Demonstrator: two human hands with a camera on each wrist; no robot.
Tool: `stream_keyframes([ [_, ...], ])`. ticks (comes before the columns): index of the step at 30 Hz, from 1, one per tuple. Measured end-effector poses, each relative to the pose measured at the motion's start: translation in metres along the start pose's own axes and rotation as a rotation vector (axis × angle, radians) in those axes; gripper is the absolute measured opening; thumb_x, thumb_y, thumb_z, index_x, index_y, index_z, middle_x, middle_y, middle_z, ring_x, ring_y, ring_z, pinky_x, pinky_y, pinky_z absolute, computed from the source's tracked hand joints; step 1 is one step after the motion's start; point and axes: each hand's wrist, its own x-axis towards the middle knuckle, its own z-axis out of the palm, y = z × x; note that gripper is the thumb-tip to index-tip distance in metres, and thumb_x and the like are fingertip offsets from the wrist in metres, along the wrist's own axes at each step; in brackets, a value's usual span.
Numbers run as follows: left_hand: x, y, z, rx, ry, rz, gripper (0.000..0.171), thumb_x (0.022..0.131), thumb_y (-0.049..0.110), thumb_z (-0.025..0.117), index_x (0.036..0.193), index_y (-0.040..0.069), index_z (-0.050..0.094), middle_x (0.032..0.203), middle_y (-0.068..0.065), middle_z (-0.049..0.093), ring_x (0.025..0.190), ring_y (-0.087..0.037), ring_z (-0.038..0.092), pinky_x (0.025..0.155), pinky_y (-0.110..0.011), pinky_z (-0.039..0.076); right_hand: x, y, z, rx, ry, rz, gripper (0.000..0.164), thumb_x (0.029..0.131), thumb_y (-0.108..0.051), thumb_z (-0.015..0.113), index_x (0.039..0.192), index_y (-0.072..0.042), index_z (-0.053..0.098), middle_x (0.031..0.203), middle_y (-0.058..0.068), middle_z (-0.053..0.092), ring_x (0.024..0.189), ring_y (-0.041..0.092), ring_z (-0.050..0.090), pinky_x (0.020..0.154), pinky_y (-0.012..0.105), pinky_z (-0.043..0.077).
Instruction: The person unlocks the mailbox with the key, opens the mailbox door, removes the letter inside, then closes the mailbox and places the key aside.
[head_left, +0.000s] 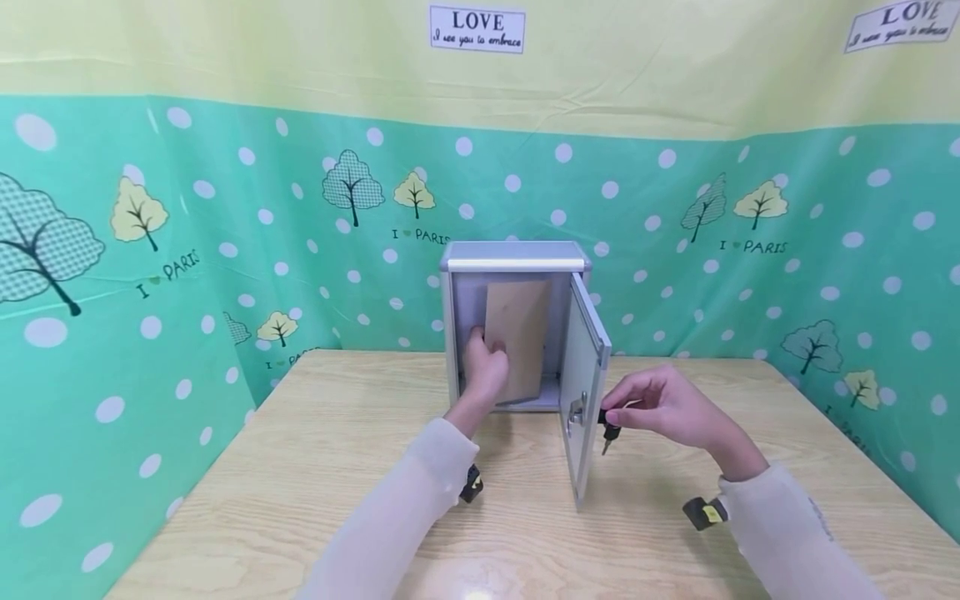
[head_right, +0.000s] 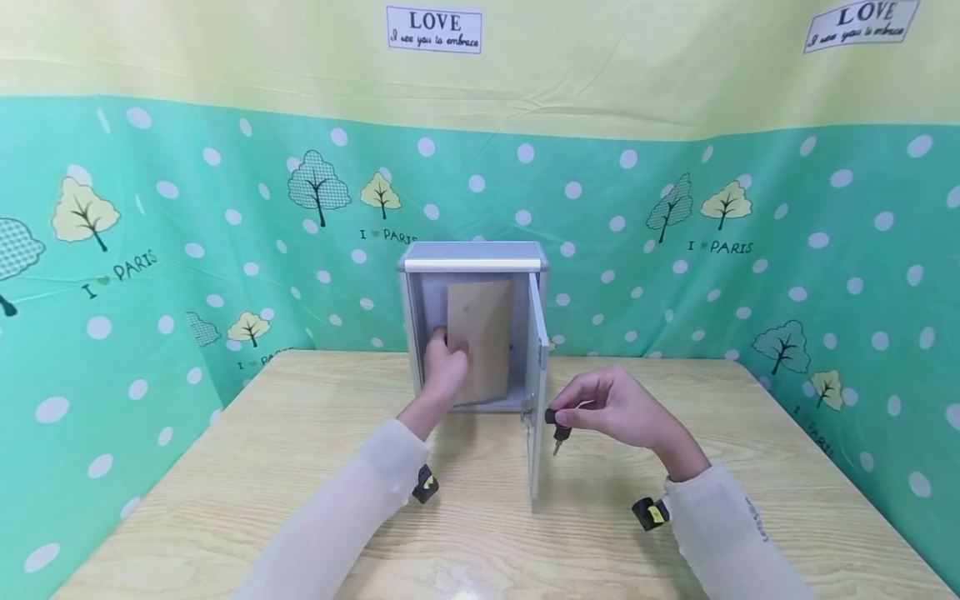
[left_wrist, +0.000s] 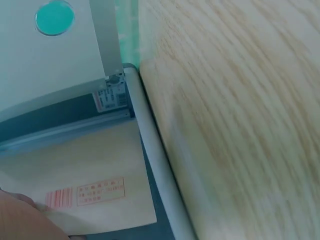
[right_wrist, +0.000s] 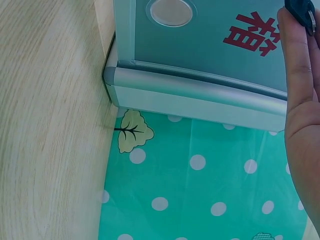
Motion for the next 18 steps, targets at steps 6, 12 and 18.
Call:
stream_keyframes([
  [6, -0.006, 0.008, -0.004, 0.006, -0.004, 0.058, 0.032, 0.103, 0.006, 0.054, 0.133, -0.004, 0.051, 0.127, -0.023, 0.062, 0.119, -0.035, 0.059, 0.105, -0.048, 0.049, 0.000, 0.000, 0.000, -0.007, 0.008, 0.015, 0.017, 0.089, 0.008, 0.073, 0.100, -0.004, 0.077, 0.095, 0.010, 0.077, 0.078, 0.017, 0.073, 0.065, 0.032, 0.062],
  [12, -0.014, 0.015, -0.009, -0.070, -0.051, 0.099, 0.022, 0.103, -0.001, 0.050, 0.125, -0.003, 0.051, 0.109, -0.017, 0.062, 0.098, -0.026, 0.061, 0.087, -0.040, 0.055, 0.000, -0.001, 0.000, 0.000, 0.010, 0.025, 0.016, 0.089, 0.007, 0.074, 0.100, -0.004, 0.077, 0.094, 0.010, 0.077, 0.077, 0.017, 0.073, 0.065, 0.031, 0.062],
  [18, -0.025, 0.020, -0.019, -0.071, -0.080, 0.143, 0.014, 0.104, 0.001, 0.050, 0.118, 0.002, 0.051, 0.105, -0.012, 0.062, 0.094, -0.023, 0.062, 0.079, -0.034, 0.055, 0.000, 0.000, 0.001, -0.004, 0.004, 0.003, 0.017, 0.090, 0.007, 0.072, 0.102, -0.003, 0.077, 0.095, 0.010, 0.077, 0.078, 0.017, 0.072, 0.065, 0.031, 0.062],
])
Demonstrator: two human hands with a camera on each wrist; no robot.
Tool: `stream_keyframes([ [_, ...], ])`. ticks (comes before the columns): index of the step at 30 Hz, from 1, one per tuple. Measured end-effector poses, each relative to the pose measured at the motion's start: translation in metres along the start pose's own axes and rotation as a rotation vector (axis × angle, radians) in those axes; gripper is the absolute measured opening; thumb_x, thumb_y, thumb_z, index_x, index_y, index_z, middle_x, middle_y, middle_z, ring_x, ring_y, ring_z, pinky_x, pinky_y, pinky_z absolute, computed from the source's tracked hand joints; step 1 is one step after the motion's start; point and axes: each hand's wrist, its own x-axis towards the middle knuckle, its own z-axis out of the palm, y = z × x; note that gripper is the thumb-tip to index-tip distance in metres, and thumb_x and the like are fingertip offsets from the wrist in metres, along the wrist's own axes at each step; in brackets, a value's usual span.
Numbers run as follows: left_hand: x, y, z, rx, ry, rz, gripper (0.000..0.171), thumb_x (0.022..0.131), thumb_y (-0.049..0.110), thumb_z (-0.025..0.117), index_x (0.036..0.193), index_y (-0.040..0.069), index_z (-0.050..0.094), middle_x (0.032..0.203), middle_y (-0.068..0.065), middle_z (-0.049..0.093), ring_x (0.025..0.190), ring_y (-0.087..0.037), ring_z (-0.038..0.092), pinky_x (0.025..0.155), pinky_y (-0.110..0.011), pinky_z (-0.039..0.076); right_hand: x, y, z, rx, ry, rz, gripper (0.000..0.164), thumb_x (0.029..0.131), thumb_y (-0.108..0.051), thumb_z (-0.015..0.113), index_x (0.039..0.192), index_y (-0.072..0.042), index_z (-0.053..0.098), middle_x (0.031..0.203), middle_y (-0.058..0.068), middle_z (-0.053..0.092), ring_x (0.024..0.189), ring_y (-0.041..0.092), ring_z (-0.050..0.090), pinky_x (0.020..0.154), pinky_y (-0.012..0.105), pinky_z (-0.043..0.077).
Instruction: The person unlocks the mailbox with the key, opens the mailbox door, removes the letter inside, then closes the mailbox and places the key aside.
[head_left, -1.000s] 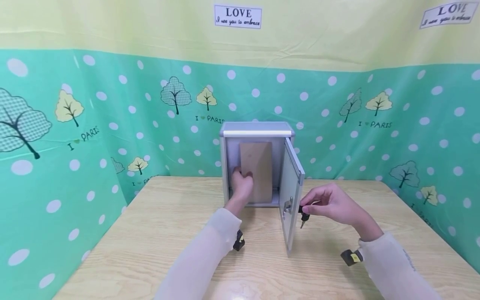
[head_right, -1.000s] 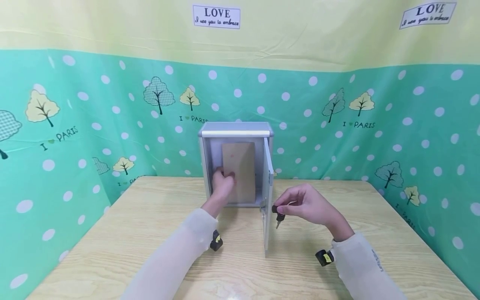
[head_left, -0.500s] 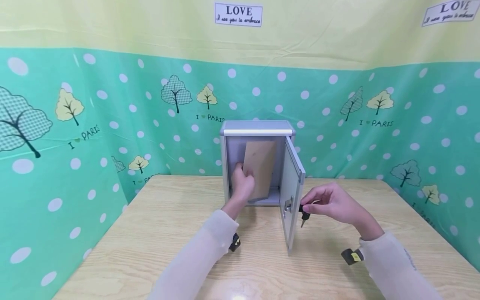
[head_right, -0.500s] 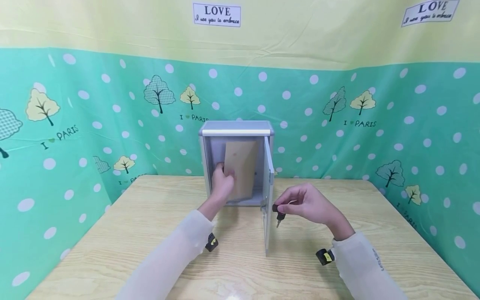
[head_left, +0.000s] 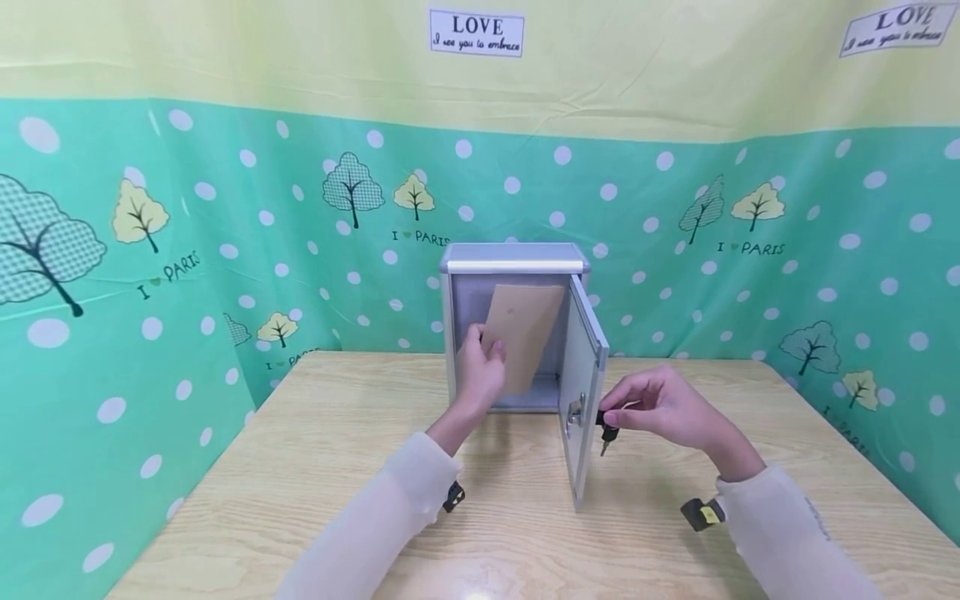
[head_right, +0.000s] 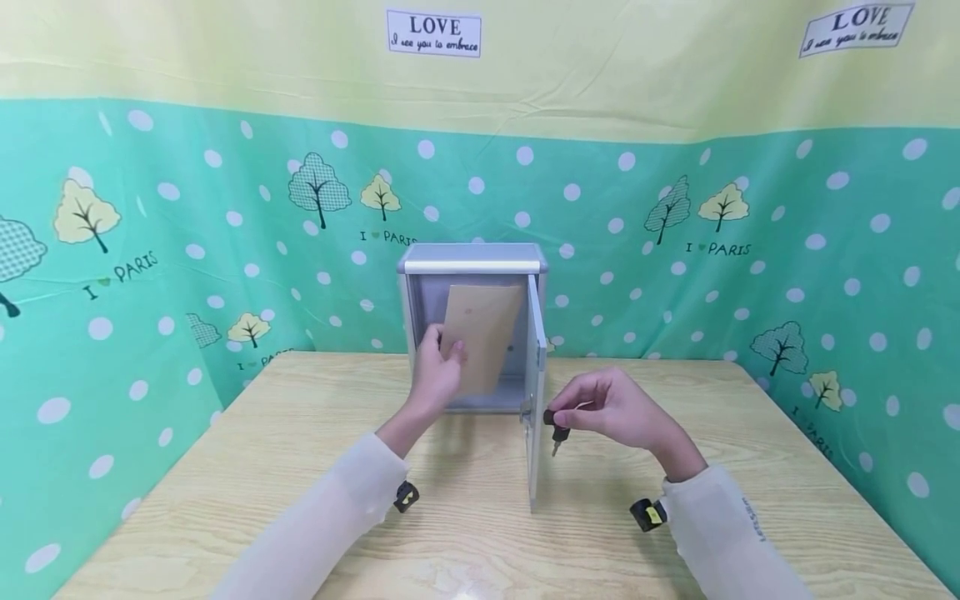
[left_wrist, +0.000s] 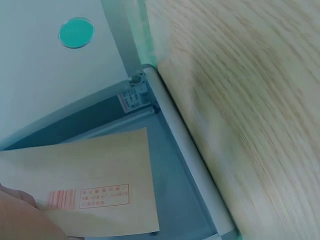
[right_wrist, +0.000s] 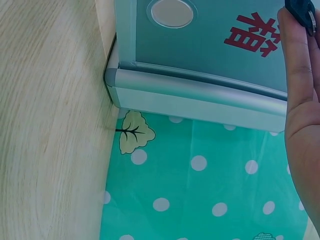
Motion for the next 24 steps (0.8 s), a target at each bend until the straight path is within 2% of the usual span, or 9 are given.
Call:
stream_keyframes([
  [5, -0.008, 0.004, -0.011, 0.029, -0.013, 0.010, 0.012, 0.105, 0.005, 0.051, 0.118, 0.004, 0.051, 0.110, -0.013, 0.063, 0.100, -0.026, 0.062, 0.083, -0.039, 0.055, 0.000, -0.001, 0.001, 0.010, 0.001, 0.007, 0.016, 0.090, 0.007, 0.072, 0.102, -0.003, 0.076, 0.095, 0.010, 0.077, 0.078, 0.016, 0.072, 0.064, 0.031, 0.061],
  [15, -0.014, 0.009, -0.032, 0.024, -0.053, 0.029, 0.017, 0.107, 0.006, 0.047, 0.123, 0.004, 0.047, 0.108, -0.013, 0.061, 0.097, -0.025, 0.060, 0.083, -0.037, 0.053, -0.001, -0.003, 0.001, 0.017, 0.001, 0.015, 0.015, 0.091, 0.007, 0.071, 0.102, -0.002, 0.076, 0.096, 0.011, 0.077, 0.079, 0.014, 0.072, 0.066, 0.030, 0.062],
  [20, -0.016, 0.012, -0.045, 0.034, -0.042, 0.046, 0.018, 0.107, 0.006, 0.047, 0.125, 0.004, 0.047, 0.109, -0.014, 0.060, 0.097, -0.026, 0.060, 0.085, -0.039, 0.054, -0.001, -0.003, 0.002, 0.009, 0.008, 0.022, 0.015, 0.091, 0.006, 0.071, 0.102, -0.003, 0.076, 0.096, 0.009, 0.077, 0.080, 0.014, 0.072, 0.067, 0.031, 0.062],
  [24, -0.015, 0.014, -0.056, 0.059, -0.024, 0.066, 0.017, 0.106, 0.006, 0.048, 0.123, 0.004, 0.046, 0.115, -0.014, 0.060, 0.105, -0.028, 0.060, 0.090, -0.044, 0.053, -0.001, -0.001, 0.001, 0.010, 0.001, 0.013, 0.016, 0.091, 0.007, 0.071, 0.103, -0.003, 0.076, 0.096, 0.008, 0.077, 0.080, 0.014, 0.072, 0.066, 0.031, 0.062],
])
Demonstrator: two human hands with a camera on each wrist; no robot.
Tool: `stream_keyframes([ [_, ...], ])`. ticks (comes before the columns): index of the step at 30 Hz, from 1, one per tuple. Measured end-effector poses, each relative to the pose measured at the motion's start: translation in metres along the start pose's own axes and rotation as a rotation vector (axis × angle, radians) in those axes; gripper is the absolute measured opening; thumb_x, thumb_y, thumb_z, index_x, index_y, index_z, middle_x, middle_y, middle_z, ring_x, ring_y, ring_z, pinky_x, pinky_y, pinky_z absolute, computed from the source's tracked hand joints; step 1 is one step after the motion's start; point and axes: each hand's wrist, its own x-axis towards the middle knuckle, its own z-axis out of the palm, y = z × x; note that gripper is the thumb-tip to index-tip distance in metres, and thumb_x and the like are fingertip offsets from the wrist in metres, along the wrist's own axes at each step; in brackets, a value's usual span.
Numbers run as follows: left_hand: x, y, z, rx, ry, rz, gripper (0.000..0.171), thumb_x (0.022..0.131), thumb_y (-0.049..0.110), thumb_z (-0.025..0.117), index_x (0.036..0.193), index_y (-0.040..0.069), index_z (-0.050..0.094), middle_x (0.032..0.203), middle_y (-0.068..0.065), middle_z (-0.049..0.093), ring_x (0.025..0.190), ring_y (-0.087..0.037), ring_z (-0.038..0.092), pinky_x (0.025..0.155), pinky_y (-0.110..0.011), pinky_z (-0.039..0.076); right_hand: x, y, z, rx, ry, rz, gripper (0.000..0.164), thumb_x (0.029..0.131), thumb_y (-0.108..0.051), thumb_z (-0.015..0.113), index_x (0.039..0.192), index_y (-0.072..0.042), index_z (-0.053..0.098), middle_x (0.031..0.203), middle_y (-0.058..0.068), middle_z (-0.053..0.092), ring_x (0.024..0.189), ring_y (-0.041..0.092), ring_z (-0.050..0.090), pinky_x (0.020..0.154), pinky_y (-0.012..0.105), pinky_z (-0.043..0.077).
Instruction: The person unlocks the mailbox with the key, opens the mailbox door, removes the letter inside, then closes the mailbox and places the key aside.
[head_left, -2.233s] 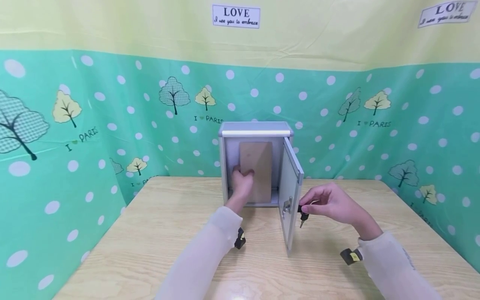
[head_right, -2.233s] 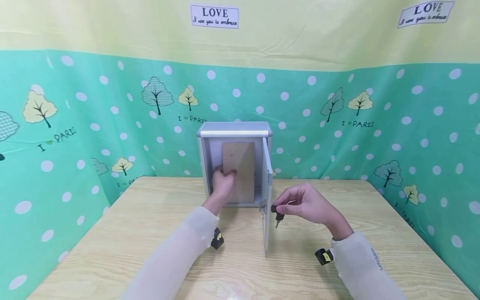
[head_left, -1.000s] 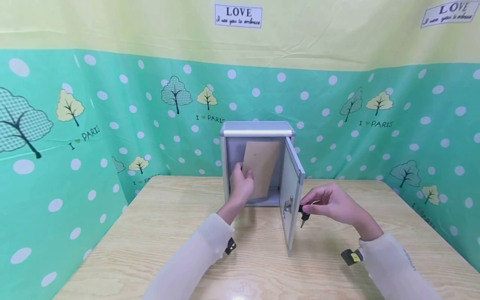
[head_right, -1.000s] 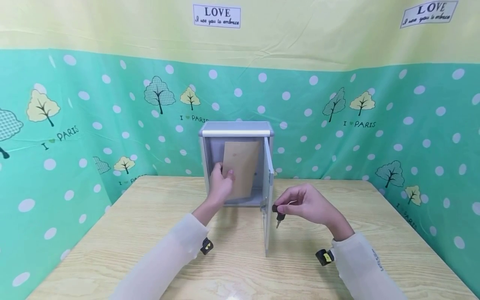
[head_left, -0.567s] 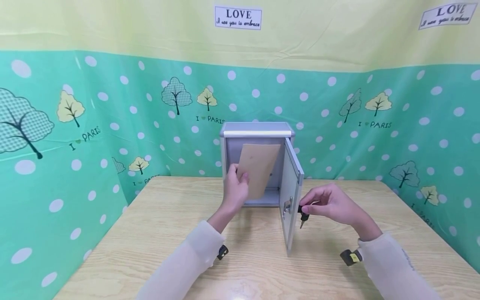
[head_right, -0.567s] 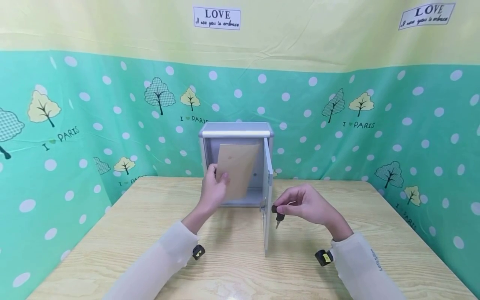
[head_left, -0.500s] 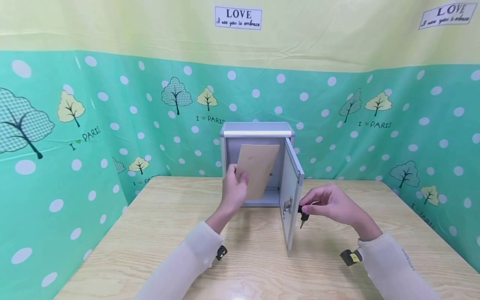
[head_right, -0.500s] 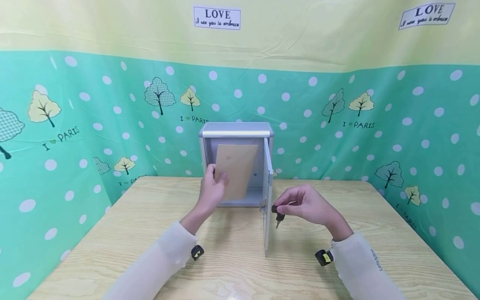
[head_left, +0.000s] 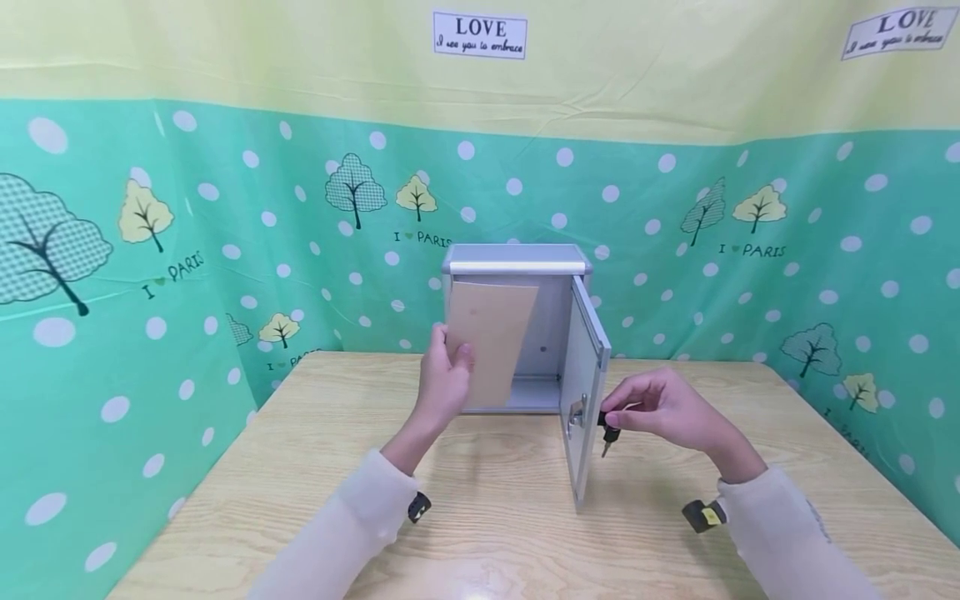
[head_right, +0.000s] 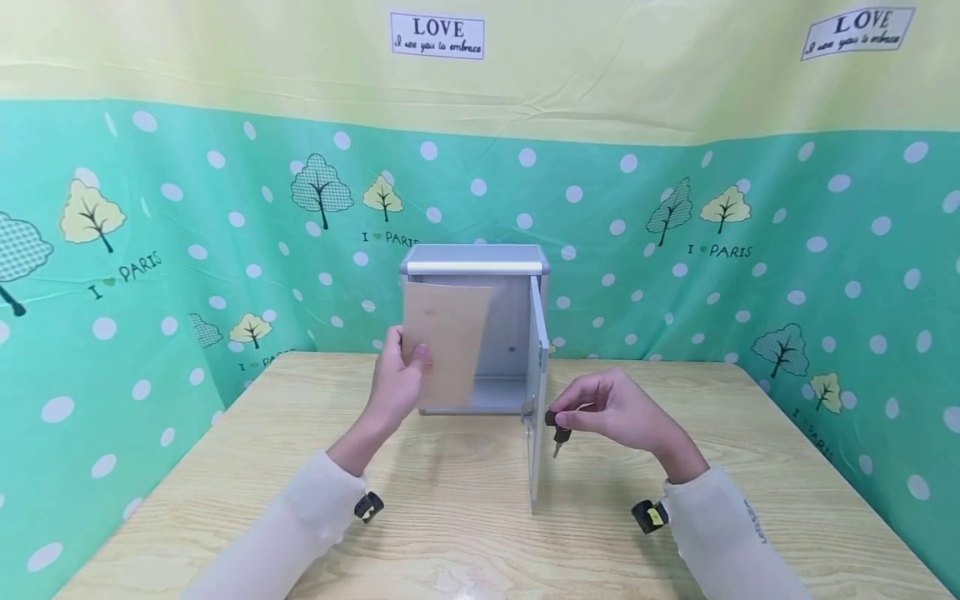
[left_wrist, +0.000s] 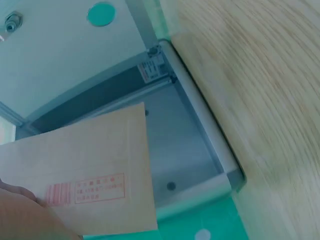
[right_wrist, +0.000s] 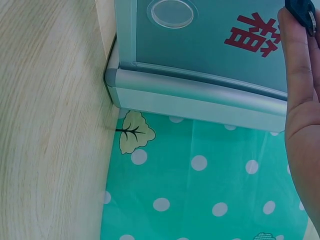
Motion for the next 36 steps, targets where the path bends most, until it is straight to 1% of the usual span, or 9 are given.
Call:
stream_keyframes([
  [3, 0.001, 0.002, -0.008, 0.000, 0.005, -0.006, 0.018, 0.106, 0.006, 0.047, 0.124, 0.003, 0.045, 0.121, -0.017, 0.058, 0.112, -0.032, 0.059, 0.095, -0.050, 0.052, 0.000, 0.001, 0.000, 0.009, -0.005, -0.005, 0.017, 0.091, 0.008, 0.070, 0.103, -0.003, 0.076, 0.097, 0.008, 0.077, 0.081, 0.014, 0.072, 0.067, 0.032, 0.062],
  [5, 0.003, 0.004, -0.014, -0.011, 0.018, -0.024, 0.020, 0.107, 0.007, 0.046, 0.126, 0.003, 0.044, 0.122, -0.017, 0.057, 0.113, -0.032, 0.057, 0.097, -0.051, 0.051, 0.000, 0.000, 0.000, 0.015, -0.005, -0.005, 0.017, 0.091, 0.008, 0.070, 0.103, -0.002, 0.076, 0.097, 0.008, 0.077, 0.081, 0.014, 0.072, 0.067, 0.032, 0.062],
  [11, 0.012, 0.012, -0.034, -0.053, 0.078, -0.063, 0.025, 0.107, 0.006, 0.046, 0.131, 0.003, 0.041, 0.120, -0.016, 0.054, 0.106, -0.030, 0.054, 0.093, -0.044, 0.048, 0.000, -0.003, 0.001, 0.021, -0.008, -0.012, 0.017, 0.091, 0.009, 0.069, 0.103, 0.000, 0.075, 0.097, 0.010, 0.077, 0.082, 0.014, 0.073, 0.069, 0.032, 0.063],
  [15, 0.019, 0.018, -0.050, -0.076, 0.124, -0.076, 0.030, 0.107, 0.007, 0.046, 0.136, 0.003, 0.039, 0.128, -0.015, 0.052, 0.114, -0.028, 0.052, 0.100, -0.045, 0.045, 0.000, -0.002, 0.000, 0.023, -0.006, -0.007, 0.017, 0.091, 0.009, 0.069, 0.103, 0.000, 0.075, 0.097, 0.009, 0.077, 0.083, 0.015, 0.073, 0.070, 0.033, 0.063],
  [19, 0.026, 0.020, -0.066, -0.066, 0.169, -0.106, 0.032, 0.107, 0.009, 0.045, 0.138, 0.003, 0.038, 0.131, -0.015, 0.051, 0.118, -0.027, 0.051, 0.102, -0.043, 0.044, 0.000, -0.001, -0.001, 0.015, -0.004, -0.004, 0.017, 0.091, 0.008, 0.070, 0.103, -0.002, 0.075, 0.097, 0.008, 0.077, 0.082, 0.015, 0.073, 0.070, 0.032, 0.063],
  [23, 0.033, 0.016, -0.083, -0.049, 0.182, -0.150, 0.034, 0.108, 0.012, 0.044, 0.139, 0.003, 0.035, 0.132, -0.015, 0.050, 0.118, -0.027, 0.051, 0.102, -0.041, 0.043, 0.000, 0.000, -0.001, 0.009, -0.003, -0.004, 0.017, 0.091, 0.008, 0.070, 0.103, -0.002, 0.076, 0.096, 0.009, 0.077, 0.082, 0.015, 0.073, 0.069, 0.032, 0.063],
  [29, 0.042, 0.005, -0.106, -0.032, 0.184, -0.228, 0.038, 0.109, 0.015, 0.042, 0.144, 0.005, 0.031, 0.136, -0.015, 0.047, 0.122, -0.027, 0.051, 0.105, -0.043, 0.043, 0.000, 0.000, -0.001, 0.010, -0.004, -0.010, 0.017, 0.091, 0.008, 0.070, 0.103, -0.002, 0.076, 0.096, 0.009, 0.077, 0.081, 0.014, 0.073, 0.068, 0.032, 0.062],
  [33, 0.046, -0.005, -0.115, -0.006, 0.183, -0.301, 0.042, 0.103, 0.007, 0.043, 0.143, 0.005, 0.030, 0.135, -0.016, 0.046, 0.119, -0.029, 0.050, 0.096, -0.040, 0.046, 0.000, -0.001, -0.001, 0.011, -0.005, -0.012, 0.017, 0.091, 0.008, 0.070, 0.103, -0.002, 0.076, 0.096, 0.009, 0.077, 0.081, 0.014, 0.073, 0.068, 0.032, 0.062],
  [36, 0.048, -0.015, -0.119, 0.052, 0.161, -0.336, 0.050, 0.098, 0.001, 0.041, 0.147, 0.001, 0.029, 0.137, -0.020, 0.043, 0.118, -0.032, 0.048, 0.091, -0.039, 0.047, -0.001, -0.002, -0.001, 0.006, -0.003, -0.012, 0.017, 0.091, 0.008, 0.070, 0.103, -0.003, 0.076, 0.096, 0.008, 0.077, 0.080, 0.014, 0.073, 0.067, 0.033, 0.063],
])
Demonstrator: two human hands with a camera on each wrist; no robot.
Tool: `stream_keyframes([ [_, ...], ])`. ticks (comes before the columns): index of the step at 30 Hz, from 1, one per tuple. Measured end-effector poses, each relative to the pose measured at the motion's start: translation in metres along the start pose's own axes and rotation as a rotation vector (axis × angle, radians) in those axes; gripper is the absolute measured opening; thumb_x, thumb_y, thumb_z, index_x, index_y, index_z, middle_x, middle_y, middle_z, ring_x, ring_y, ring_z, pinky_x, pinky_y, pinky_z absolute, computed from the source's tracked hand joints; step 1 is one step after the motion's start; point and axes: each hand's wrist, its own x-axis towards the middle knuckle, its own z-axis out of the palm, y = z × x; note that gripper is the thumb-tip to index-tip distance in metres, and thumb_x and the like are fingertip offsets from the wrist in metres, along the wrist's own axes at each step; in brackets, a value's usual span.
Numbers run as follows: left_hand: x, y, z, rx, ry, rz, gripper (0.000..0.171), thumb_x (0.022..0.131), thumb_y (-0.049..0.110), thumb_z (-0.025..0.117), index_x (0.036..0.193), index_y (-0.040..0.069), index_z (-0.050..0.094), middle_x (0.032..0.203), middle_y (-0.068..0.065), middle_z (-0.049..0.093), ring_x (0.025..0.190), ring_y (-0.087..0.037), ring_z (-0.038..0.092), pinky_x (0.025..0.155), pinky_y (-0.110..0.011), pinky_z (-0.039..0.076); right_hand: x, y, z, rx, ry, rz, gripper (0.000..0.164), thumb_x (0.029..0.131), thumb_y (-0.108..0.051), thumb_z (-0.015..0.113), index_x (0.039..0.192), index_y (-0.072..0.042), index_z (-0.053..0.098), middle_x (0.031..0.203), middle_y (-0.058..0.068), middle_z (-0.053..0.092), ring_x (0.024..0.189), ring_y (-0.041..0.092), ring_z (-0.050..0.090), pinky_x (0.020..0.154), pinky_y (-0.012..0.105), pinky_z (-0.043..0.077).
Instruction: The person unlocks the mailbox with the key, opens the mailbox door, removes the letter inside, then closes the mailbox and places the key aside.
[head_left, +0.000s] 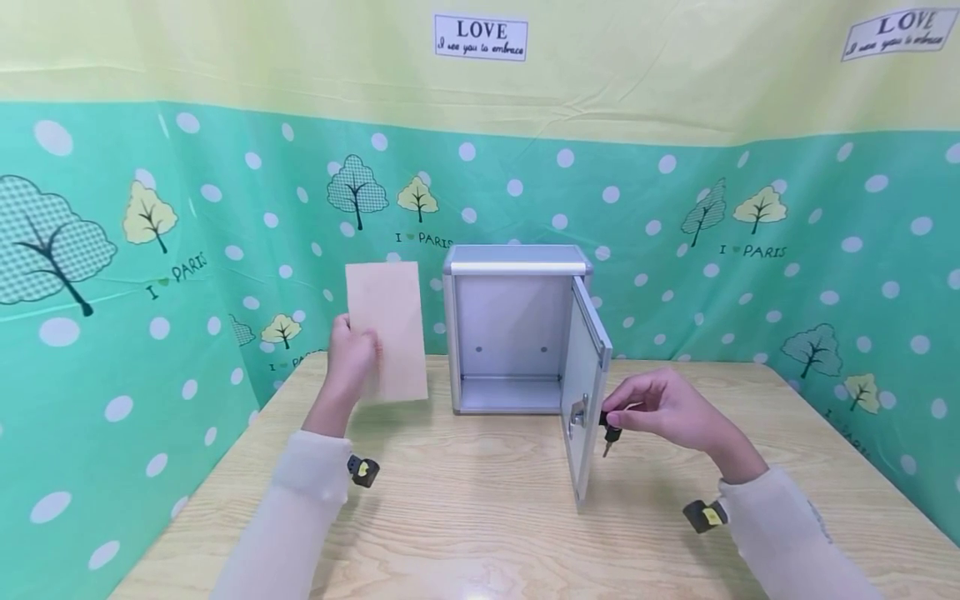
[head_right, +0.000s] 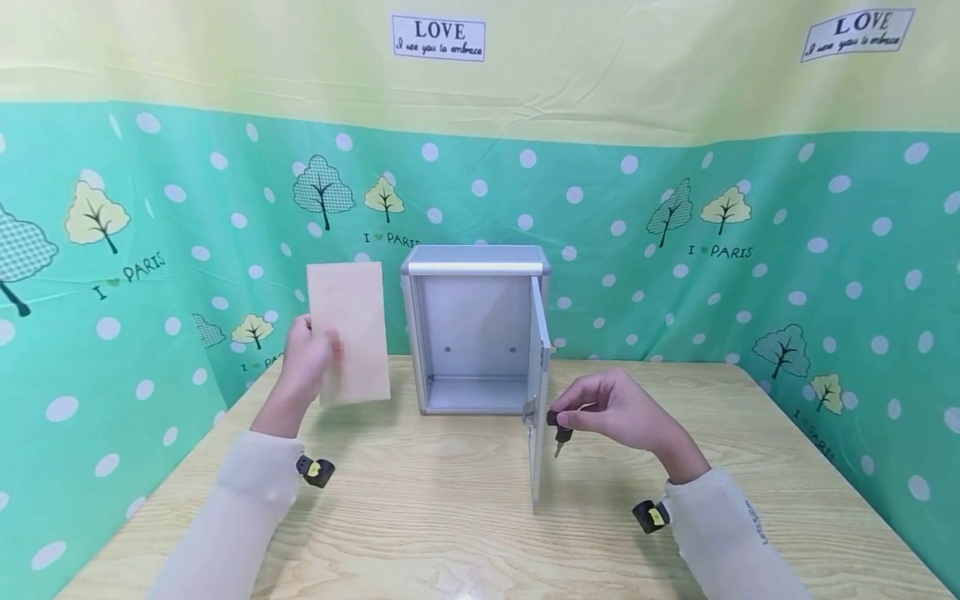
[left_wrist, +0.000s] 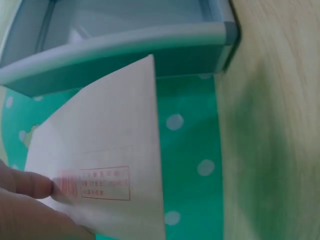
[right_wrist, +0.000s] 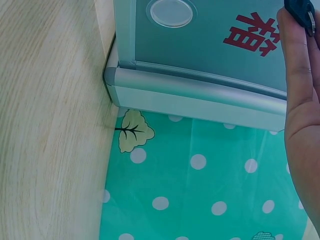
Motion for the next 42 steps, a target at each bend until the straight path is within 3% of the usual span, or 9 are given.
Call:
stream_keyframes([
  [5, 0.007, -0.016, -0.001, 0.121, -0.054, -0.026, 0.055, 0.101, 0.004, 0.038, 0.153, -0.003, 0.023, 0.144, -0.024, 0.039, 0.124, -0.034, 0.044, 0.096, -0.040, 0.046, 0.000, 0.000, 0.000, -0.004, 0.001, -0.002, 0.017, 0.091, 0.008, 0.070, 0.103, -0.002, 0.076, 0.095, 0.009, 0.077, 0.079, 0.014, 0.072, 0.066, 0.032, 0.062],
  [11, 0.012, -0.031, -0.001, 0.150, -0.127, -0.065, 0.062, 0.090, -0.009, 0.035, 0.151, -0.008, 0.026, 0.142, -0.026, 0.040, 0.121, -0.037, 0.044, 0.097, -0.042, 0.045, 0.000, 0.000, 0.001, -0.027, 0.005, -0.003, 0.017, 0.091, 0.007, 0.071, 0.102, -0.005, 0.076, 0.095, 0.008, 0.077, 0.076, 0.014, 0.072, 0.063, 0.032, 0.061],
  [19, 0.014, -0.042, -0.003, 0.213, -0.211, -0.153, 0.072, 0.088, -0.013, 0.034, 0.157, -0.007, 0.014, 0.152, -0.029, 0.034, 0.136, -0.040, 0.036, 0.120, -0.053, 0.030, 0.001, -0.002, 0.001, -0.034, 0.006, -0.004, 0.017, 0.090, 0.007, 0.072, 0.102, -0.005, 0.076, 0.094, 0.009, 0.076, 0.072, 0.011, 0.069, 0.056, 0.028, 0.057],
  [28, 0.017, -0.053, 0.001, 0.239, -0.184, -0.182, 0.075, 0.086, -0.016, 0.037, 0.157, -0.004, 0.018, 0.146, -0.028, 0.040, 0.129, -0.040, 0.044, 0.116, -0.054, 0.036, 0.001, -0.004, 0.001, -0.011, 0.003, 0.005, 0.016, 0.091, 0.008, 0.070, 0.103, -0.001, 0.075, 0.095, 0.012, 0.076, 0.078, 0.015, 0.072, 0.064, 0.032, 0.062],
  [36, 0.019, -0.060, 0.004, 0.284, -0.170, -0.191, 0.080, 0.082, -0.019, 0.039, 0.158, -0.004, 0.019, 0.144, -0.030, 0.043, 0.129, -0.043, 0.048, 0.114, -0.054, 0.040, 0.001, -0.004, 0.002, -0.024, 0.010, 0.013, 0.016, 0.091, 0.007, 0.072, 0.102, -0.003, 0.076, 0.095, 0.011, 0.076, 0.077, 0.015, 0.071, 0.063, 0.030, 0.061],
  [42, 0.016, -0.062, 0.002, 0.294, -0.180, -0.194, 0.077, 0.083, -0.017, 0.039, 0.157, -0.005, 0.022, 0.139, -0.030, 0.048, 0.124, -0.043, 0.054, 0.104, -0.050, 0.050, 0.000, -0.002, 0.002, -0.033, 0.009, 0.011, 0.016, 0.091, 0.005, 0.072, 0.102, -0.005, 0.076, 0.096, 0.008, 0.077, 0.076, 0.016, 0.072, 0.062, 0.031, 0.060],
])
